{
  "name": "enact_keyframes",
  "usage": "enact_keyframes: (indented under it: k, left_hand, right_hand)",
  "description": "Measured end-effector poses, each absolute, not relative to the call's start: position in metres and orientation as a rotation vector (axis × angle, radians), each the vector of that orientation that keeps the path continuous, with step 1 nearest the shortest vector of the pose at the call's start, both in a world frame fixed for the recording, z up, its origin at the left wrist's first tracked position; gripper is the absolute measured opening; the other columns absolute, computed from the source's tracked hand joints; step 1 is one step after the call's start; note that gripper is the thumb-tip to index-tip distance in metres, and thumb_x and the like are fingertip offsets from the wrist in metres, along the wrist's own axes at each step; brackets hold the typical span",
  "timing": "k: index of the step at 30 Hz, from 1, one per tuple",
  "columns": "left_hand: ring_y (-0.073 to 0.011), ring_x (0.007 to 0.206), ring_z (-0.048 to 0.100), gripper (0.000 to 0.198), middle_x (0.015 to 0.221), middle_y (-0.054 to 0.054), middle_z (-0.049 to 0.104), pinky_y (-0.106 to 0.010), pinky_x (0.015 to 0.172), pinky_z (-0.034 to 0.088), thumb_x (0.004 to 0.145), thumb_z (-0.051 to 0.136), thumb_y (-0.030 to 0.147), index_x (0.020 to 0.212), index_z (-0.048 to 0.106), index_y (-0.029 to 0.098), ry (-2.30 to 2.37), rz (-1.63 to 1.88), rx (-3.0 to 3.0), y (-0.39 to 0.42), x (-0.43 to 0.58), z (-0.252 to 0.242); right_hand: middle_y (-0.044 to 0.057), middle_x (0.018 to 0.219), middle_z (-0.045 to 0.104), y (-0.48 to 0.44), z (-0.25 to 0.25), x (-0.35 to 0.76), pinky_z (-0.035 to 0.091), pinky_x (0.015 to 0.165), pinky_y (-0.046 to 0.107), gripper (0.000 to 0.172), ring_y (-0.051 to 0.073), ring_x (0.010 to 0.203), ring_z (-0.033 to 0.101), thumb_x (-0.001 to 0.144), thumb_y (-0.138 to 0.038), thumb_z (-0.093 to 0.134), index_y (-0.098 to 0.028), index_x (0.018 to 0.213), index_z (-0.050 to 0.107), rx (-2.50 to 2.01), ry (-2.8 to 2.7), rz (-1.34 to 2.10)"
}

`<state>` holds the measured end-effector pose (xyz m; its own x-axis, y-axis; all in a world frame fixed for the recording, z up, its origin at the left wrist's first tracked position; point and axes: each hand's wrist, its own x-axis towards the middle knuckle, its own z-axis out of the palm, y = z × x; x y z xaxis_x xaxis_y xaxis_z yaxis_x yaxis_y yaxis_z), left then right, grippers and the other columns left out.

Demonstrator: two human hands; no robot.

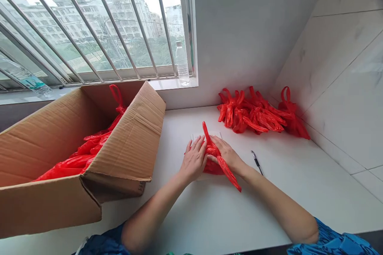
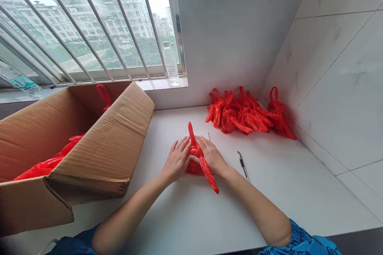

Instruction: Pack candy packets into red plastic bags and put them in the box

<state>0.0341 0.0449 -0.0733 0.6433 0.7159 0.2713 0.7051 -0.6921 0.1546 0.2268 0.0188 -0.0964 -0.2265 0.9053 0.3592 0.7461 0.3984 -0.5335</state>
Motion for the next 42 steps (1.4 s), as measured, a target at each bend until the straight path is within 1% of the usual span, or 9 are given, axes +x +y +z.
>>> enact_keyframes:
  k: [9,24,29,32,35,36,38,40,42]
  left_hand:
    - [-0.0296,0.15,0.028,0.052,0.157,-0.014,0.038,-0.051,0.121,0.026,0.1,0.038,0.033,0.147,0.041,0.012,1.233,0.352,2.83,0.048,0.03,-0.098]
    - [-0.027,0.148,0.031,0.054,0.157,-0.013,0.039,-0.048,0.122,0.023,0.1,0.036,0.03,0.151,0.037,0.013,1.192,0.438,2.863,0.051,0.029,-0.122]
    - [-0.0261,0.149,0.031,0.052,0.157,-0.012,0.039,-0.049,0.123,0.022,0.1,0.038,0.029,0.15,0.038,0.016,1.183,0.453,2.813,0.051,0.029,-0.123]
    - [-0.0258,0.147,0.033,0.048,0.153,-0.012,0.044,-0.051,0.122,0.024,0.099,0.041,0.029,0.145,0.044,0.019,1.148,0.496,2.701,0.049,0.028,-0.117]
    - [-0.0267,0.139,0.043,0.036,0.146,-0.012,0.051,-0.051,0.116,0.032,0.096,0.048,0.028,0.131,0.056,0.022,1.1,0.623,2.519,0.04,0.024,-0.1]
    - [-0.027,0.134,0.048,0.032,0.142,-0.012,0.054,-0.049,0.112,0.036,0.095,0.05,0.027,0.125,0.058,0.022,1.082,0.666,2.46,0.035,0.022,-0.091]
    - [-0.0262,0.12,0.057,0.027,0.13,-0.012,0.061,-0.045,0.104,0.042,0.094,0.052,0.028,0.12,0.06,0.022,1.027,0.706,2.374,0.02,0.017,-0.068]
    - [-0.0244,0.106,0.061,0.026,0.114,-0.01,0.067,-0.04,0.096,0.045,0.095,0.054,0.033,0.118,0.06,0.023,0.956,0.684,2.35,0.001,0.012,-0.04]
    - [-0.0232,0.092,0.062,0.029,0.098,-0.007,0.068,-0.035,0.086,0.045,0.09,0.062,0.046,0.108,0.061,0.022,0.947,0.672,2.379,-0.018,0.007,-0.012]
  right_hand:
    - [0.015,0.157,0.04,0.022,-0.122,0.224,0.028,0.12,0.055,0.07,0.031,0.148,0.032,0.094,-0.054,0.052,-0.02,0.153,0.036,-1.475,-2.113,0.19]
    - [0.012,0.157,0.04,0.022,-0.121,0.223,0.025,0.122,0.052,0.062,0.027,0.148,0.031,0.097,-0.053,0.046,-0.021,0.15,0.04,-1.502,-2.166,0.405]
    - [0.014,0.155,0.042,0.022,-0.124,0.222,0.025,0.121,0.055,0.06,0.029,0.147,0.034,0.097,-0.052,0.048,-0.021,0.147,0.044,-1.48,-2.154,0.376]
    - [0.016,0.151,0.046,0.019,-0.117,0.225,0.028,0.119,0.054,0.06,0.03,0.143,0.039,0.094,-0.052,0.053,-0.019,0.144,0.046,-1.417,-2.138,0.373]
    - [0.016,0.14,0.055,0.009,-0.098,0.231,0.043,0.107,0.05,0.061,0.029,0.129,0.052,0.089,-0.044,0.063,-0.019,0.142,0.047,-1.336,-2.122,0.366]
    - [0.014,0.131,0.062,0.004,-0.089,0.234,0.047,0.1,0.048,0.054,0.028,0.12,0.058,0.088,-0.039,0.065,-0.02,0.137,0.052,-1.316,-2.126,0.365]
    - [0.006,0.1,0.07,-0.007,-0.071,0.238,0.051,0.084,0.04,0.028,0.024,0.093,0.064,0.089,-0.027,0.061,-0.022,0.115,0.064,-1.284,-2.144,0.384]
    - [0.001,0.079,0.065,-0.021,-0.053,0.238,0.047,0.067,0.031,0.008,0.018,0.073,0.06,0.089,-0.024,0.058,-0.022,0.09,0.065,-1.232,-2.136,0.445]
    - [-0.001,0.069,0.058,-0.034,-0.035,0.233,0.039,0.056,0.026,0.016,0.014,0.062,0.051,0.089,-0.025,0.058,-0.021,0.073,0.058,-1.163,-2.089,0.514]
